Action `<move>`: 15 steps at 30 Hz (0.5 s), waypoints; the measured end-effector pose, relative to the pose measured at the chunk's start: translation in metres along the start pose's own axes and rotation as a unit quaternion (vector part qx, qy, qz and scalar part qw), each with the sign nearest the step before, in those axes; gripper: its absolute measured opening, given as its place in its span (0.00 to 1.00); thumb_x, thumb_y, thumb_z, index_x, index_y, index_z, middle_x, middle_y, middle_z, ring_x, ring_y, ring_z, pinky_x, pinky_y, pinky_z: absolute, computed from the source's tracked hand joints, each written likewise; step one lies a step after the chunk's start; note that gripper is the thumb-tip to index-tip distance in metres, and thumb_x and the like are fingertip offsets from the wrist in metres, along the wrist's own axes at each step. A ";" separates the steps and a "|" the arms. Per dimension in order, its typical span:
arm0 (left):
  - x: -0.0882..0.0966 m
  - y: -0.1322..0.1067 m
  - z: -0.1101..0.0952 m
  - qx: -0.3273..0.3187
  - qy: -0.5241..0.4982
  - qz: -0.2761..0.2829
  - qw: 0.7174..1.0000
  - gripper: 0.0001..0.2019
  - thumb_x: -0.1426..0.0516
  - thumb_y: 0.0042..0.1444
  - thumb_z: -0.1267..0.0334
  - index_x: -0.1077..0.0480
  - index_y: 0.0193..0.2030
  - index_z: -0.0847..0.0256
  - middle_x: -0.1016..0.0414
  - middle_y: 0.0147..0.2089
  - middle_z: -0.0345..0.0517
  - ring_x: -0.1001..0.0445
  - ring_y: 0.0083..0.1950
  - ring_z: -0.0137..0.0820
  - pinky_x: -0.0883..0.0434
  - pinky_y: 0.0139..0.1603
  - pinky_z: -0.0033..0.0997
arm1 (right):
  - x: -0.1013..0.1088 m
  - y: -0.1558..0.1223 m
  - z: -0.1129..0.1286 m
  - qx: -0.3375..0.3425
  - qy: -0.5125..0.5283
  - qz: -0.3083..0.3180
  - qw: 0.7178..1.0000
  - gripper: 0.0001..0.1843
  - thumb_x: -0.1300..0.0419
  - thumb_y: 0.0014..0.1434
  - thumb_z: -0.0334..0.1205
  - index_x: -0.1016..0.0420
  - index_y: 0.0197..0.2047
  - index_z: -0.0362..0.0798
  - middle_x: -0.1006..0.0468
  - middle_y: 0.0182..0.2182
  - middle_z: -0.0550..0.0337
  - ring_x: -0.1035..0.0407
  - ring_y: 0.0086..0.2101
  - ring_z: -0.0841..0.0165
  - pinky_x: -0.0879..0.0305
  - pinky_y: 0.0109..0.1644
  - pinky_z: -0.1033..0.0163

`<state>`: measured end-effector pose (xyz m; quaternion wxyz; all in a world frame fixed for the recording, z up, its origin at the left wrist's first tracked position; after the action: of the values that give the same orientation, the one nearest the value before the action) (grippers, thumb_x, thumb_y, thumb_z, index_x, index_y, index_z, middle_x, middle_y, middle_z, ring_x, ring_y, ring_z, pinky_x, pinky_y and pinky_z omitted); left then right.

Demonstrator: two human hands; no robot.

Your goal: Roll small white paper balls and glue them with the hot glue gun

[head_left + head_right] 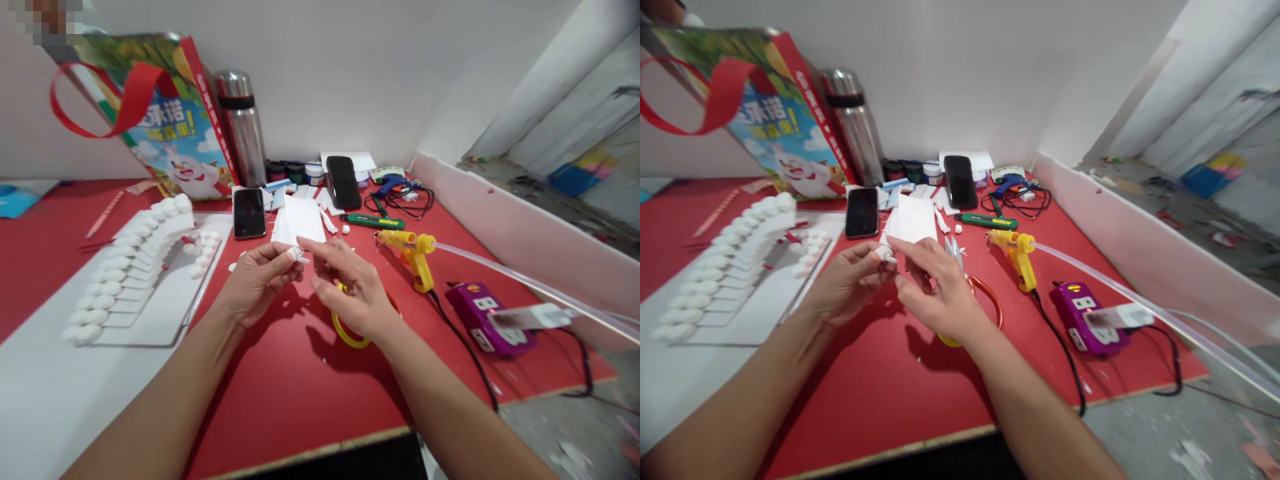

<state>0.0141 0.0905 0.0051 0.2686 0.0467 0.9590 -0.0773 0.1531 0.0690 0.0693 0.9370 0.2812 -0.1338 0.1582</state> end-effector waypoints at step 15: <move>0.005 0.002 0.007 0.029 0.040 -0.015 0.999 0.19 0.22 0.40 0.55 0.23 0.27 0.66 0.23 0.26 0.42 0.26 0.26 0.22 0.28 0.31 0.19 | -0.016 -0.012 0.017 0.179 -0.302 0.015 0.936 0.27 0.43 0.65 0.32 0.32 0.67 0.38 0.23 0.49 0.45 0.26 0.45 0.60 0.24 0.44 0.57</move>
<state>0.0135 0.0912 -0.0041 0.2276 0.0434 0.9669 -0.1068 0.1407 0.0465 0.0715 0.7841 0.4767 -0.3843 0.1009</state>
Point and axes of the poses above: each hand's wrist, its own y-axis towards the middle knuckle, its own x-axis out of the back of the hand, z = x × y, the point moved 9 cm from there along y, towards the middle knuckle
